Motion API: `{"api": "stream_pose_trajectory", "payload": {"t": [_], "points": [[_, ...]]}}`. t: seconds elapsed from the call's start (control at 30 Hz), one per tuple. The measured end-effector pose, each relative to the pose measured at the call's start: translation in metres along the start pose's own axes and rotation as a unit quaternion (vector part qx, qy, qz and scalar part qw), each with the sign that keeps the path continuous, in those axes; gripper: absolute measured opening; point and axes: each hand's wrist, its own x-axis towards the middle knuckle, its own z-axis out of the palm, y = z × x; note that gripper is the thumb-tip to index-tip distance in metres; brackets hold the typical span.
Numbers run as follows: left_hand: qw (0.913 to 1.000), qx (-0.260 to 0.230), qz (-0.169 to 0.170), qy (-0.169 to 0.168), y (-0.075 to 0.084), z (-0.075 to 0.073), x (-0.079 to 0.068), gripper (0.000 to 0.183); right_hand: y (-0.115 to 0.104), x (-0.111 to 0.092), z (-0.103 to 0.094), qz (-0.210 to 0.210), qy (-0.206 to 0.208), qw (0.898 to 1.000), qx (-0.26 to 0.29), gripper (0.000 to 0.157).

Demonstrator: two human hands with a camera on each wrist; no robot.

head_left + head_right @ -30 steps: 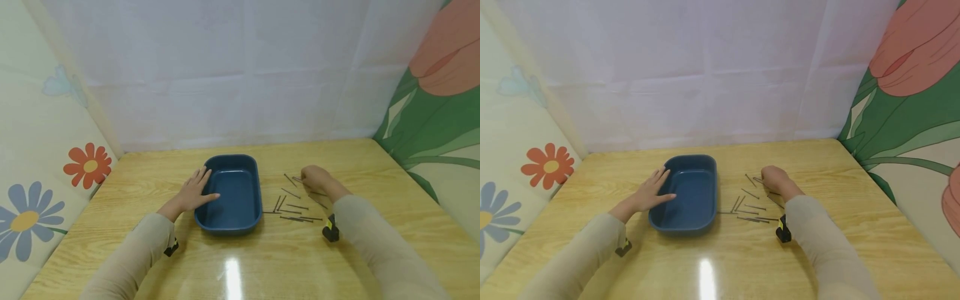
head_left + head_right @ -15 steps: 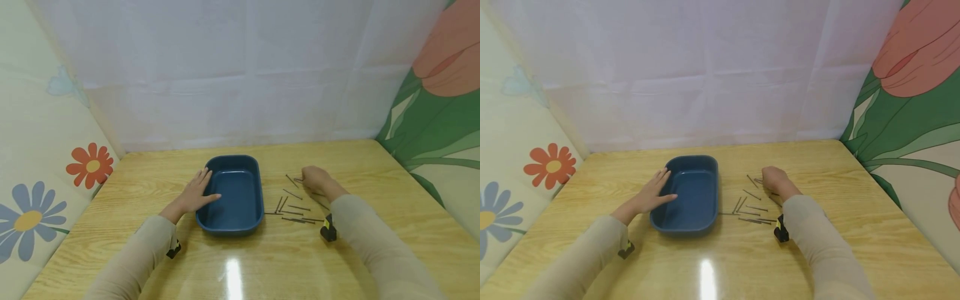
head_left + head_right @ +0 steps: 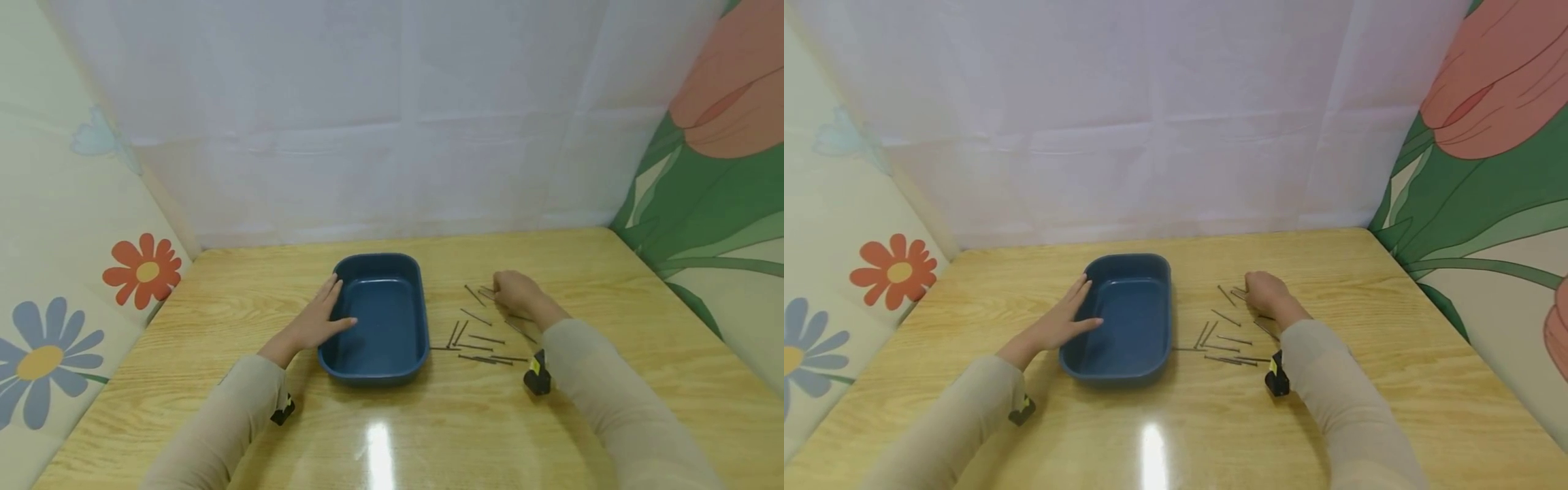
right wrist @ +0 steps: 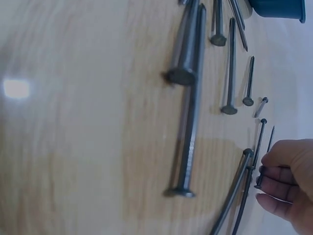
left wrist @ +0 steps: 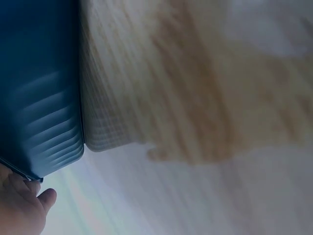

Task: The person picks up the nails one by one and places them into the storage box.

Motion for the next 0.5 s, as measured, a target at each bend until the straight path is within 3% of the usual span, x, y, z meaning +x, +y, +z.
{"api": "stream_pose_trajectory", "payload": {"t": [0.5], "points": [[1.0000, -0.008, 0.003, 0.002, 0.0005, 0.0007, 0.0001, 0.079, -0.0088, 0.0018, -0.0007, -0.016, 0.044, 0.997, 0.066, 0.007]]}}
